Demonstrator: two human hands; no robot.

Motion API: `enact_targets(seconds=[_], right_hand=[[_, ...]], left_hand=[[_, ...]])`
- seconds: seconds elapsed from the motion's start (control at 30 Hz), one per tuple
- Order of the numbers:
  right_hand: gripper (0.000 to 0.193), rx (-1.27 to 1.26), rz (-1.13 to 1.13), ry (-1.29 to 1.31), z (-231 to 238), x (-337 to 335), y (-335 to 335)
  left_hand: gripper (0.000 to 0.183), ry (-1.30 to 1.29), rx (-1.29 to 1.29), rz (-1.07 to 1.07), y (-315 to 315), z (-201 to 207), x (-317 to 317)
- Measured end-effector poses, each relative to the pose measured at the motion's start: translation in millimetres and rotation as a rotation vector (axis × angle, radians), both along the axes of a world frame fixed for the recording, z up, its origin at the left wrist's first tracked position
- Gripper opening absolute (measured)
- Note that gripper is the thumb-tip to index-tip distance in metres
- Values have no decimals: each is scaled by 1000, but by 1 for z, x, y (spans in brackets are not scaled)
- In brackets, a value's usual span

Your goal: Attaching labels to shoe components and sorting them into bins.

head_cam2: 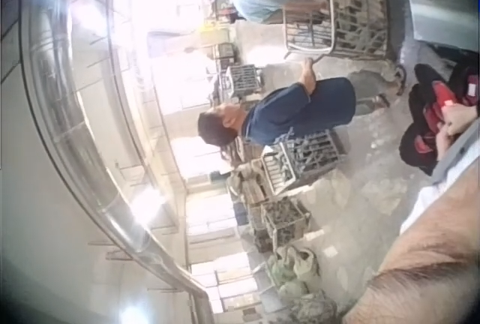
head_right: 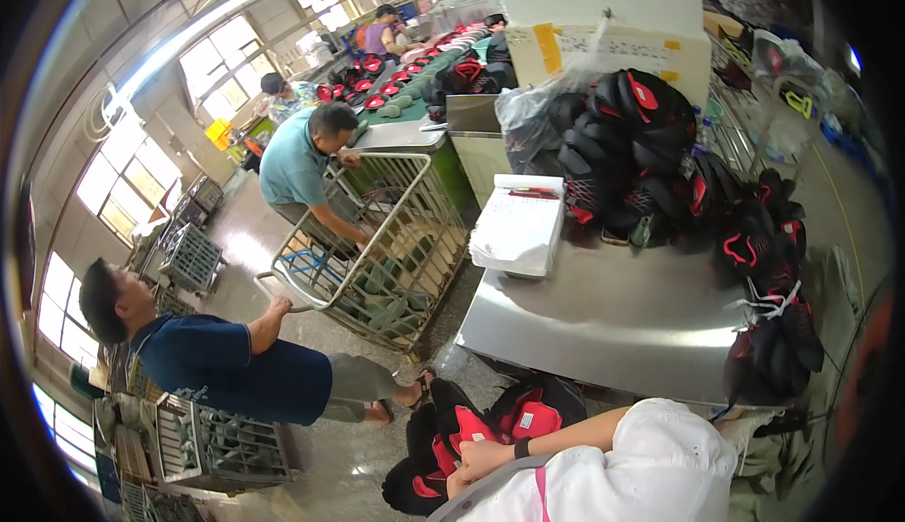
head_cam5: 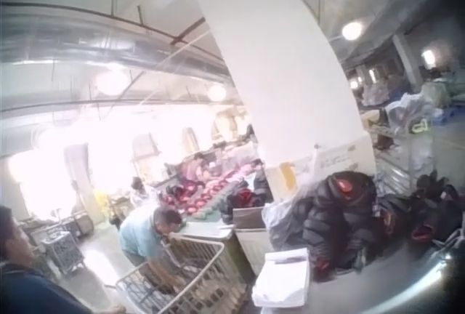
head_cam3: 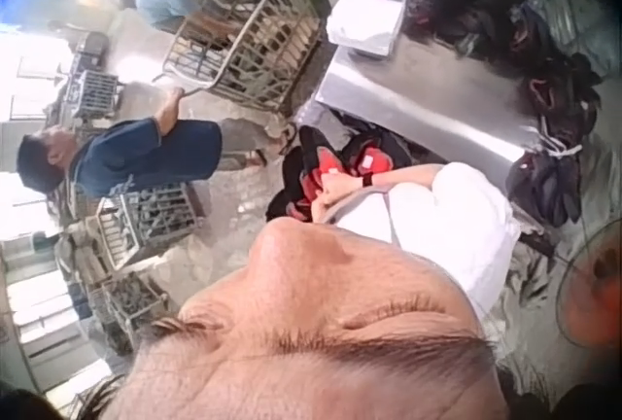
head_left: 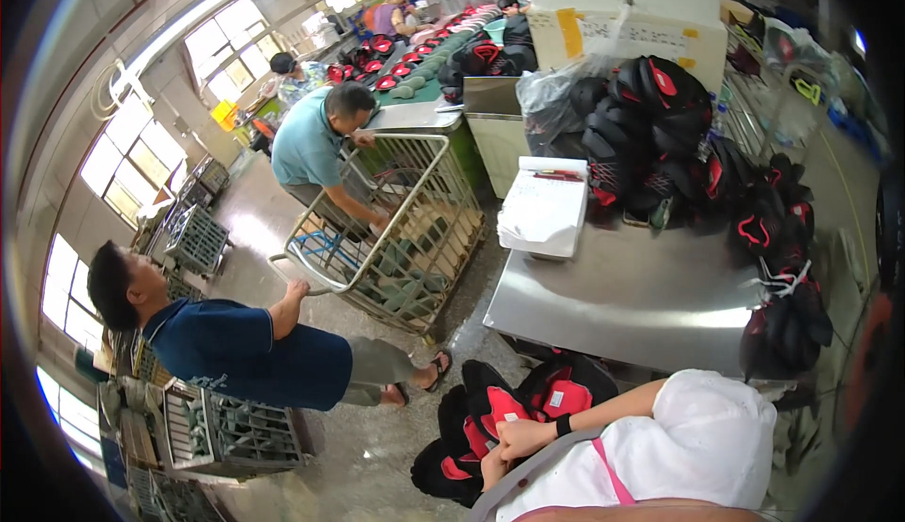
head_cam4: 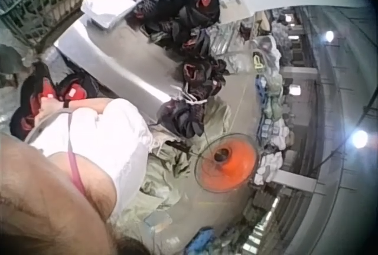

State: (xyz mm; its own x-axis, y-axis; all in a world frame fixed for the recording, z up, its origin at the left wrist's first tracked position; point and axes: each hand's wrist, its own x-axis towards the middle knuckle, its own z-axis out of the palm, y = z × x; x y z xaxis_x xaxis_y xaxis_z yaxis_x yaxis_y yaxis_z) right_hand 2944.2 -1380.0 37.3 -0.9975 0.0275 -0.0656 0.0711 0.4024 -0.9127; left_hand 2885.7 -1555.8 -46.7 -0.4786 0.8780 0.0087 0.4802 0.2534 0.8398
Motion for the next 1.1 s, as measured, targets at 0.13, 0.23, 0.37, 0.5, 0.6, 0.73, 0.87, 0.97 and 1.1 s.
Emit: enact_targets(seconds=[0.13,0.23,0.37,0.5,0.6,0.73,0.87,0.97,1.1], right_hand=[[27,-180,30,76,43,6,18],[25,-123,-10,56,54,7,26],[26,282,-45,411,10,4,20],[30,-277,-91,-67,30,20,35],[29,-309,-136,-100,43,33,42],[17,-314,56,56,20,27,48],[14,-201,295,241,23,31,63],[17,-563,202,-99,10,32,69],[22,-529,330,-220,-3,27,69]], left_hand=[[8,24,-76,-227,-50,-53,-7],[7,-30,-184,-458,-65,-48,-31],[7,-51,-225,-698,-119,-82,-73],[7,-26,-179,-858,-123,-125,-95],[7,-9,-145,-953,-149,-133,-106],[6,88,-58,-1000,-106,-160,-108],[6,263,73,-903,-53,-184,-109],[6,420,189,-778,-23,-198,-92],[6,527,248,-535,36,-196,-80]])
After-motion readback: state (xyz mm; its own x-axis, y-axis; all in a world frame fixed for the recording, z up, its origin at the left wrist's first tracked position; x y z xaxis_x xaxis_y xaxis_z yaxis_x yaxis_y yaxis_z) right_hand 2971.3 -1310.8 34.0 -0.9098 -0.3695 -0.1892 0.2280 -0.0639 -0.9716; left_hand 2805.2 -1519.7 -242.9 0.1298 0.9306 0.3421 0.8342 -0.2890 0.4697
